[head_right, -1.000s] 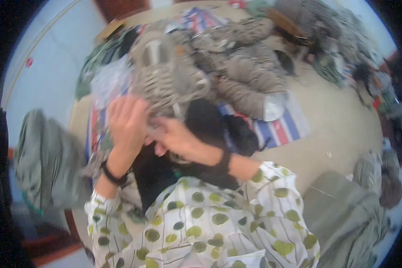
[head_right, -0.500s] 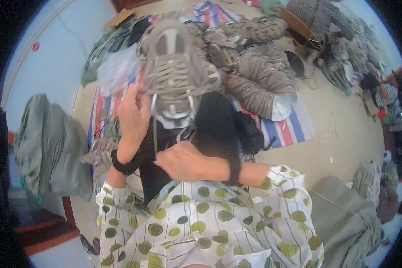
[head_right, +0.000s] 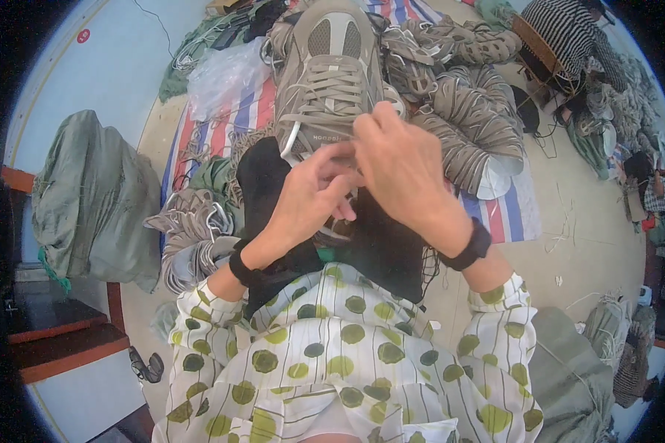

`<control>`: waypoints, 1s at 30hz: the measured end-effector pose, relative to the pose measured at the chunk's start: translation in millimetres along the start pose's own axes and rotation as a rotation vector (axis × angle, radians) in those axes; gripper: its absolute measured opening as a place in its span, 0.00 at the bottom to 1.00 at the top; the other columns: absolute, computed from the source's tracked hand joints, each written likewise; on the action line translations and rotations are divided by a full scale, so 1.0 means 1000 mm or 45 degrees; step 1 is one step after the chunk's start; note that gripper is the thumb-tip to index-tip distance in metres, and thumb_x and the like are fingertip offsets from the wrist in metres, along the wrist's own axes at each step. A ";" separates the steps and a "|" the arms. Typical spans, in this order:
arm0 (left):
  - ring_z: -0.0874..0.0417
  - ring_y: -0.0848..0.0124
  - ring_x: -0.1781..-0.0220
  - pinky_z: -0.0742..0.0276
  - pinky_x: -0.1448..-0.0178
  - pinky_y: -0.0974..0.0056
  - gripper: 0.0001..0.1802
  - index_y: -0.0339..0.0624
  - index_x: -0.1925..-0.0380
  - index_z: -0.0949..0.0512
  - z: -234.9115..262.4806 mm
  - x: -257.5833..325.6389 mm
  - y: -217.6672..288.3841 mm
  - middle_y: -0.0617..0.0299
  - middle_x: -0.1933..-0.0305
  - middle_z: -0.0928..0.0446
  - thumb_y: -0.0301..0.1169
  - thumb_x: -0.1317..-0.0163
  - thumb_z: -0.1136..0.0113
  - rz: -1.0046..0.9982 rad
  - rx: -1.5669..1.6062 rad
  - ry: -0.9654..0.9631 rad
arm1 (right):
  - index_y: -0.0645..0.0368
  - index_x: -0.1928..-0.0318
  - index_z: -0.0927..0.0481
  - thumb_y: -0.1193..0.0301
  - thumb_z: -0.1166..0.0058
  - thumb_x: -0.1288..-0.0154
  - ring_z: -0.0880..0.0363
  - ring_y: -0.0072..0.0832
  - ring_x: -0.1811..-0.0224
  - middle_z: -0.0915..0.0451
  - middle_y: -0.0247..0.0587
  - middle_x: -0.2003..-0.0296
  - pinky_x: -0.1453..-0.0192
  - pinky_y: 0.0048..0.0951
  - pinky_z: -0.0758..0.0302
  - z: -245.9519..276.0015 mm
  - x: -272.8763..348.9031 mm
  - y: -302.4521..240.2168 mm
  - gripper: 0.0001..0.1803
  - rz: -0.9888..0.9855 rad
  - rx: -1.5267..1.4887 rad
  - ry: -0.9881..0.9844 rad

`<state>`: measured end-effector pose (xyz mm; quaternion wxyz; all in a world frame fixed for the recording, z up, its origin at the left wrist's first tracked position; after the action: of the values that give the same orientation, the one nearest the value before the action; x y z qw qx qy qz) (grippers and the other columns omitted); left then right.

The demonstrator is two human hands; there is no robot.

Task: Threading laces through the eyelets of shoe uppers in a shoe manufacturing facility.

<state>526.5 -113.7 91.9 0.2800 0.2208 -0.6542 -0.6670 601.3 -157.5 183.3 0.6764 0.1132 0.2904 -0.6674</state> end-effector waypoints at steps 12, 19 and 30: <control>0.18 0.70 0.78 0.25 0.74 0.67 0.03 0.35 0.71 0.26 -0.008 0.008 0.021 0.57 0.74 0.22 0.24 0.42 0.46 -0.359 -0.463 0.025 | 0.59 0.68 0.25 0.73 0.45 0.43 0.26 0.41 0.75 0.26 0.42 0.74 0.70 0.34 0.30 0.009 0.013 0.048 0.04 -0.216 -0.328 0.171; 0.23 0.73 0.77 0.27 0.71 0.67 0.08 0.40 0.61 0.23 0.053 0.024 0.044 0.62 0.75 0.24 0.25 0.41 0.45 -0.364 -0.576 0.152 | 0.59 0.57 0.22 0.69 0.47 0.37 0.20 0.28 0.66 0.19 0.43 0.65 0.62 0.26 0.26 0.004 -0.009 0.084 0.10 -0.357 -0.685 0.287; 0.26 0.75 0.55 0.30 0.50 0.67 0.20 0.40 0.47 0.28 0.117 -0.077 0.049 0.62 0.57 0.26 0.39 0.33 0.52 -0.606 -0.580 0.206 | 0.64 0.46 0.30 0.63 0.43 0.42 0.28 0.43 0.49 0.28 0.55 0.52 0.46 0.36 0.31 0.027 -0.125 0.021 0.26 0.091 -0.087 0.077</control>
<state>510.9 25.3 140.3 0.2096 0.3515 -0.3942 -0.8229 635.7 -65.4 268.5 0.6941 0.1205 0.3290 -0.6289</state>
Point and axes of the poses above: each hand's wrist, its own x-axis away from the middle knuckle, its own z-axis out of the back of the hand, y = z × x, the point moved 10 cm from there along -x, towards the middle knuckle
